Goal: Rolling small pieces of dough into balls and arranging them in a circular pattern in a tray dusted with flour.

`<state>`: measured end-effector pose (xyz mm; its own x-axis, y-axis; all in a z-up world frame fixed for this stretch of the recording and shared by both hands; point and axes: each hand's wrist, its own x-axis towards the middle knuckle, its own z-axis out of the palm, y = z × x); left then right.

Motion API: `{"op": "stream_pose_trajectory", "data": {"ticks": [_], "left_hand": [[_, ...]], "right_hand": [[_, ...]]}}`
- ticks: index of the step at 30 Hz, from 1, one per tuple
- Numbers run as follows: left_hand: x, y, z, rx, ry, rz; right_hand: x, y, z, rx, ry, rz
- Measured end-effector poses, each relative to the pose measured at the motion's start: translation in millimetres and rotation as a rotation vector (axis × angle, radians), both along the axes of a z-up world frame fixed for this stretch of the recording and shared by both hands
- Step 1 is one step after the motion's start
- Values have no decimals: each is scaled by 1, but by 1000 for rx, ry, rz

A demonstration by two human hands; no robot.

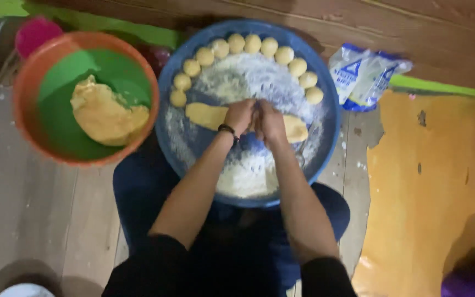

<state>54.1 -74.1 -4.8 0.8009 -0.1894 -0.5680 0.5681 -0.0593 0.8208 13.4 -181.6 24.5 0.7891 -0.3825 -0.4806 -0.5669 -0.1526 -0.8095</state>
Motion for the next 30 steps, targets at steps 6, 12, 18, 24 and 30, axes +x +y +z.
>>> {"op": "stream_pose_trajectory", "data": {"ticks": [6,12,18,24,30], "left_hand": [[2,-9,-47,719,-525,-543],[28,-19,-22,359,31,-94],[-38,-27,-26,492,-637,134],[11,-10,-52,429,-197,-251],[-21,17,-63,448,-185,-152]], "right_hand": [[21,12,42,-37,304,46],[55,-1,-9,-32,309,17],[2,-8,-49,-221,-212,27],[23,-13,-39,-178,62,190],[49,34,-30,-175,178,334]]}}
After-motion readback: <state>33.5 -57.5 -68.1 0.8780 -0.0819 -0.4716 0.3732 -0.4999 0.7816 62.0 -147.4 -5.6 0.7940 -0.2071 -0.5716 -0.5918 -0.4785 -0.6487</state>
